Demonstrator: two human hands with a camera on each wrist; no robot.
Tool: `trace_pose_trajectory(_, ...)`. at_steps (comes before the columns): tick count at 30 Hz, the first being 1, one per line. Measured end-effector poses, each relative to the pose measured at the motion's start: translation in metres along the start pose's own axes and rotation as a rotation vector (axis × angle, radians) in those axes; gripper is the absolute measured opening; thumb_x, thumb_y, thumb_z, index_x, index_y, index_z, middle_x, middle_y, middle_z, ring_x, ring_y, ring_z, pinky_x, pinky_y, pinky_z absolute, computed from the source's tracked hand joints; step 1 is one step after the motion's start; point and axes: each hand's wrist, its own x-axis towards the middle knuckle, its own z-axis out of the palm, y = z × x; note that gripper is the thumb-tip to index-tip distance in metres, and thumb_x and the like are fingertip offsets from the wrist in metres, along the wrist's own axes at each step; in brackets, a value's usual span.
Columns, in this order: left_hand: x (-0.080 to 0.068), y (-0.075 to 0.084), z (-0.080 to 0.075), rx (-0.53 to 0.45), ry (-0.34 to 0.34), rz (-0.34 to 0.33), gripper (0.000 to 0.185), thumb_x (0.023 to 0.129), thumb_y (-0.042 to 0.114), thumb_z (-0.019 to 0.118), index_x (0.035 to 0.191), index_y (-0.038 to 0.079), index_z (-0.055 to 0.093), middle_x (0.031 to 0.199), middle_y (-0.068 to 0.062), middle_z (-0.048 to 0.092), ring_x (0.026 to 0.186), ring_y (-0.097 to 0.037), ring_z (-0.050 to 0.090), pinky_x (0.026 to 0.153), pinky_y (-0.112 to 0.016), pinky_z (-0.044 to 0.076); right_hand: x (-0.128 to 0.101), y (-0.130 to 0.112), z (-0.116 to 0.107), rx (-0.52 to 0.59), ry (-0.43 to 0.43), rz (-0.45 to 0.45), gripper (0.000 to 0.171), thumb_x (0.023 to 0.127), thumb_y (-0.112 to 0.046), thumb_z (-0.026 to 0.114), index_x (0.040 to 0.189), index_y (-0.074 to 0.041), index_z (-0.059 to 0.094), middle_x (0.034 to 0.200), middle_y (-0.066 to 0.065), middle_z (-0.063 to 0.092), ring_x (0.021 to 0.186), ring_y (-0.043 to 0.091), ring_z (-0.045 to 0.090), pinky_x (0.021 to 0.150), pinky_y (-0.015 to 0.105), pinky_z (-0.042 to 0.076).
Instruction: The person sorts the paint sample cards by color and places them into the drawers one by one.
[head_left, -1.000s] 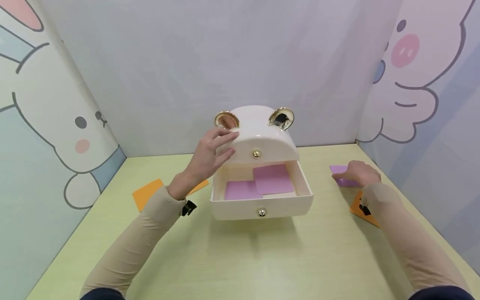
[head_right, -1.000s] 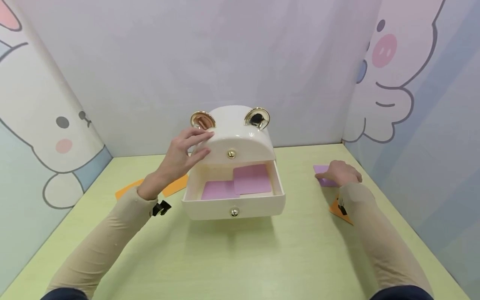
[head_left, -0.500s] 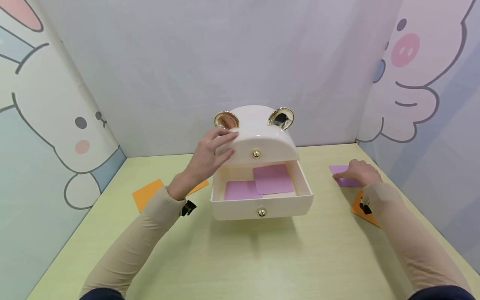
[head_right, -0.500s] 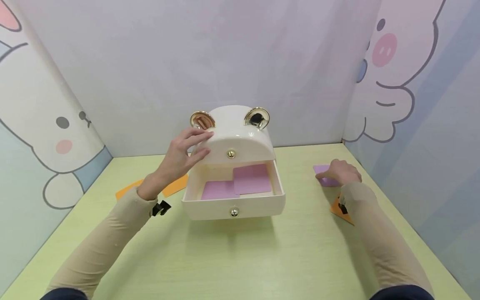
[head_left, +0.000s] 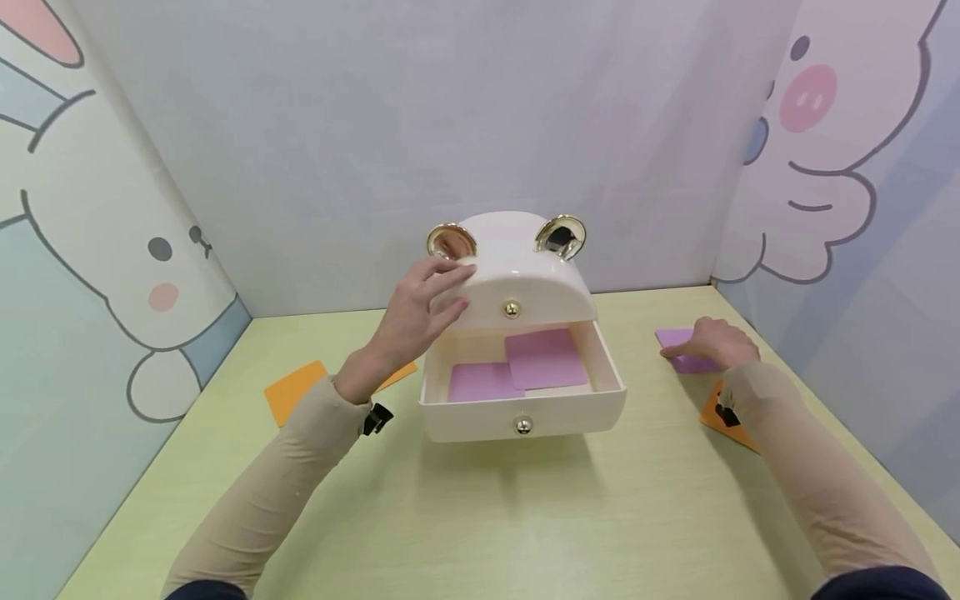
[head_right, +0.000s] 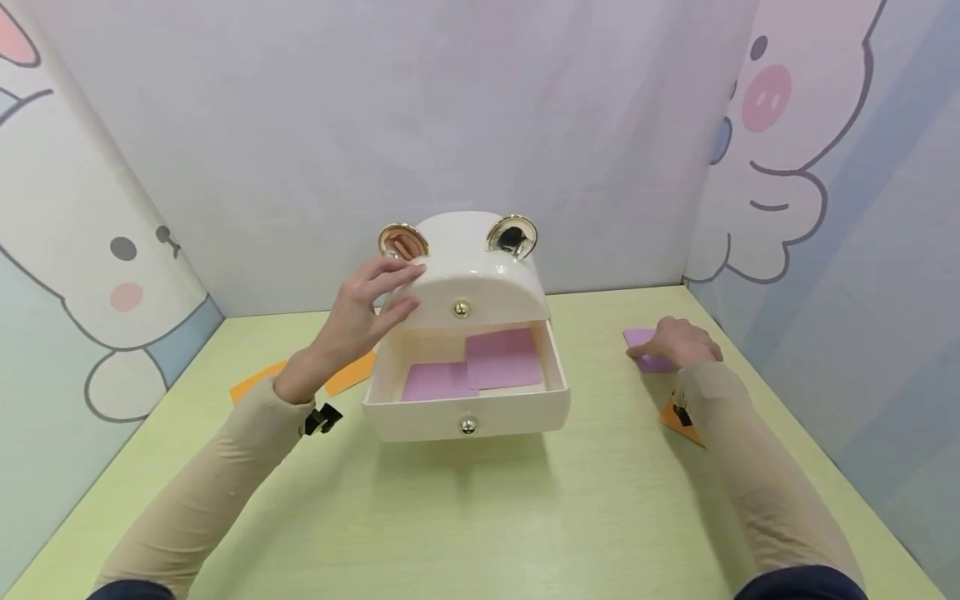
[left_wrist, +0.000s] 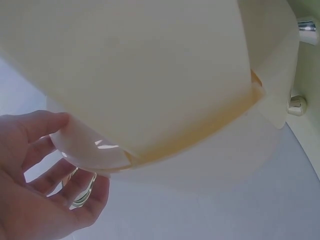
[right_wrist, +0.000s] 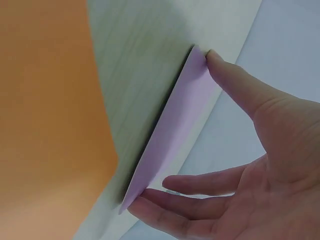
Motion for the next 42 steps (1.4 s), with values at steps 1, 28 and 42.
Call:
trace_pose_trajectory(1, 0.0, 0.0, 0.0, 0.001, 0.0, 0.003, 0.038, 0.086, 0.004, 0.069, 0.124, 0.002, 0.064, 0.119, -0.018, 0.06, 0.112, -0.034, 0.054, 0.093, -0.046, 0.046, 0.001, 0.0, 0.0, 0.004, 0.001, 0.001, 0.083, 0.076, -0.065, 0.065, 0.112, 0.008, 0.048, 0.089, 0.019, 0.053, 0.078, 0.03, 0.05, 0.06, 0.038, 0.044)
trace_pose_trajectory(28, 0.002, -0.002, 0.004, 0.014, -0.002, 0.005, 0.038, 0.086, 0.005, 0.07, 0.124, 0.003, 0.065, 0.119, -0.017, 0.061, 0.113, -0.032, 0.055, 0.095, -0.045, 0.045, -0.058, -0.063, -0.066, 0.163, 0.168, -0.346, 0.092, 0.072, -0.055, 0.079, 0.125, 0.014, 0.048, 0.114, 0.032, 0.058, 0.091, 0.032, 0.056, 0.063, 0.028, 0.047)
trace_pose_trajectory(42, 0.003, -0.001, 0.006, 0.004, 0.012, 0.019, 0.038, 0.086, 0.004, 0.07, 0.124, 0.003, 0.065, 0.118, -0.017, 0.061, 0.111, -0.033, 0.055, 0.093, -0.045, 0.046, -0.129, -0.102, -0.092, 0.155, 0.287, -0.634, 0.068, 0.063, -0.04, 0.089, 0.116, -0.006, 0.062, 0.118, 0.014, 0.063, 0.102, 0.027, 0.058, 0.075, 0.034, 0.047)
